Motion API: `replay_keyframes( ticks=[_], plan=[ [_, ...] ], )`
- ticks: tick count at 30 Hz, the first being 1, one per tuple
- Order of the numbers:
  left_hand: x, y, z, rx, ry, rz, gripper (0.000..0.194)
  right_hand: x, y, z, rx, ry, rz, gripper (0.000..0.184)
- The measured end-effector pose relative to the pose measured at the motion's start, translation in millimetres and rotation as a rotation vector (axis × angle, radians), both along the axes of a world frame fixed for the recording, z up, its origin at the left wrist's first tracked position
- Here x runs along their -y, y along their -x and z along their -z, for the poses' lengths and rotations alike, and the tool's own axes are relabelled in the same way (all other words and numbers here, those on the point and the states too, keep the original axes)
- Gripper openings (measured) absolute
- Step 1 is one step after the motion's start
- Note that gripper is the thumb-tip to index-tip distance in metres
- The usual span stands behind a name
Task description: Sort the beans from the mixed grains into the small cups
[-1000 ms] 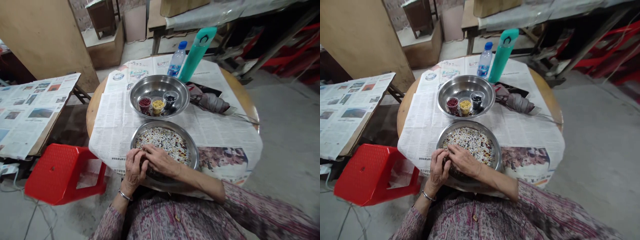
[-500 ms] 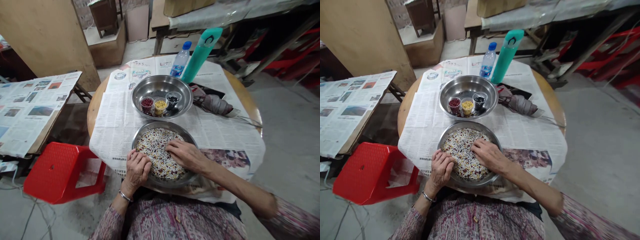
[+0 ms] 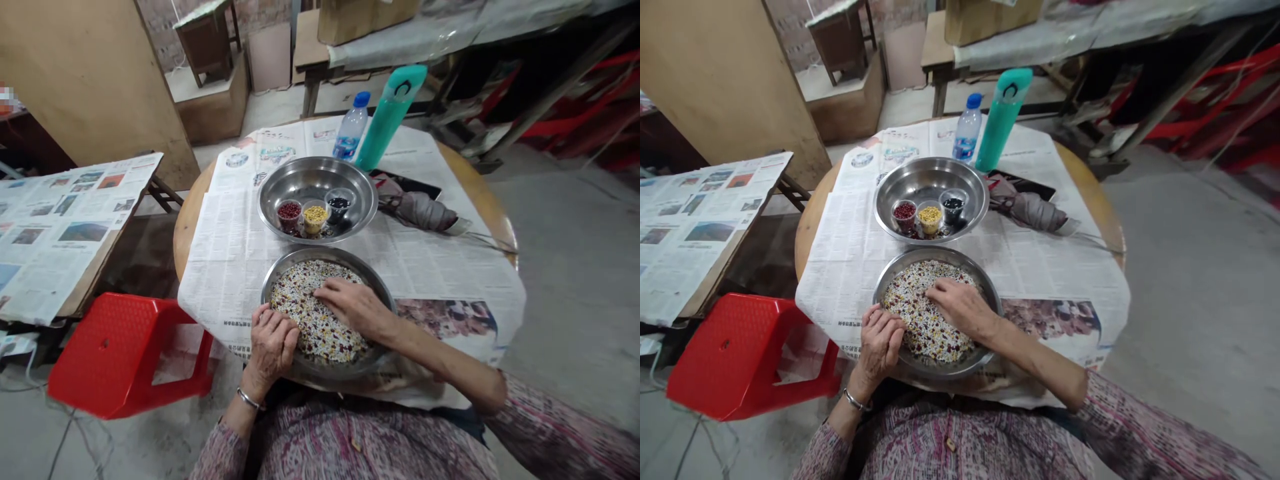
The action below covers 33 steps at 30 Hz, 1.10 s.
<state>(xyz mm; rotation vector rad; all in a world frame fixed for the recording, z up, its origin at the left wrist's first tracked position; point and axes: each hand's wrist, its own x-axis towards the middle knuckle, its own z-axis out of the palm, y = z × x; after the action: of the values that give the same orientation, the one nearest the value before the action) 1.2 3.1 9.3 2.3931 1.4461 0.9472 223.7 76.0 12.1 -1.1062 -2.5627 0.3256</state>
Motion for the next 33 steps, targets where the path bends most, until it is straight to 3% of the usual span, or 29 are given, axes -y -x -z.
replay_keyframes(
  ticks=[5, 9, 12, 16, 19, 22, 28, 33],
  plan=[
    [-0.2, 0.7, 2.1, 0.028, 0.009, 0.01, 0.028, -13.3, -11.6, -11.5, -0.138, -0.015, 0.119, 0.018],
    [-1.2, 0.3, 0.8, 0.037, 0.004, 0.012, 0.029, -31.4, -13.7, -39.8, -0.281, -0.101, 0.257, 0.019],
    [-1.7, 0.0, -0.8, 0.034, -0.003, 0.008, 0.03, -71.3, -21.9, -65.1, -0.301, -0.169, 0.439, 0.019],
    [-1.6, 0.4, -1.4, 0.03, -0.02, 0.002, 0.029, -137.0, -34.6, -84.0, -0.094, -0.099, 0.623, 0.02],
    [-1.5, 1.1, -0.3, 0.017, -0.038, 0.001, 0.029, -171.5, -37.0, -83.2, 0.063, -0.019, 0.617, 0.02],
    [-1.1, 1.7, 0.9, 0.011, -0.028, 0.001, 0.029, -188.2, -33.8, -76.2, 0.152, 0.018, 0.568, 0.019],
    [-0.8, 1.8, 0.9, 0.006, -0.015, -0.002, 0.03, -193.8, -25.4, -68.7, 0.285, 0.063, 0.543, 0.02],
    [-1.1, 1.9, 2.2, 0.003, -0.006, 0.0, 0.03, -192.2, -26.5, -67.4, 0.213, 0.065, 0.584, 0.018]
  ],
)
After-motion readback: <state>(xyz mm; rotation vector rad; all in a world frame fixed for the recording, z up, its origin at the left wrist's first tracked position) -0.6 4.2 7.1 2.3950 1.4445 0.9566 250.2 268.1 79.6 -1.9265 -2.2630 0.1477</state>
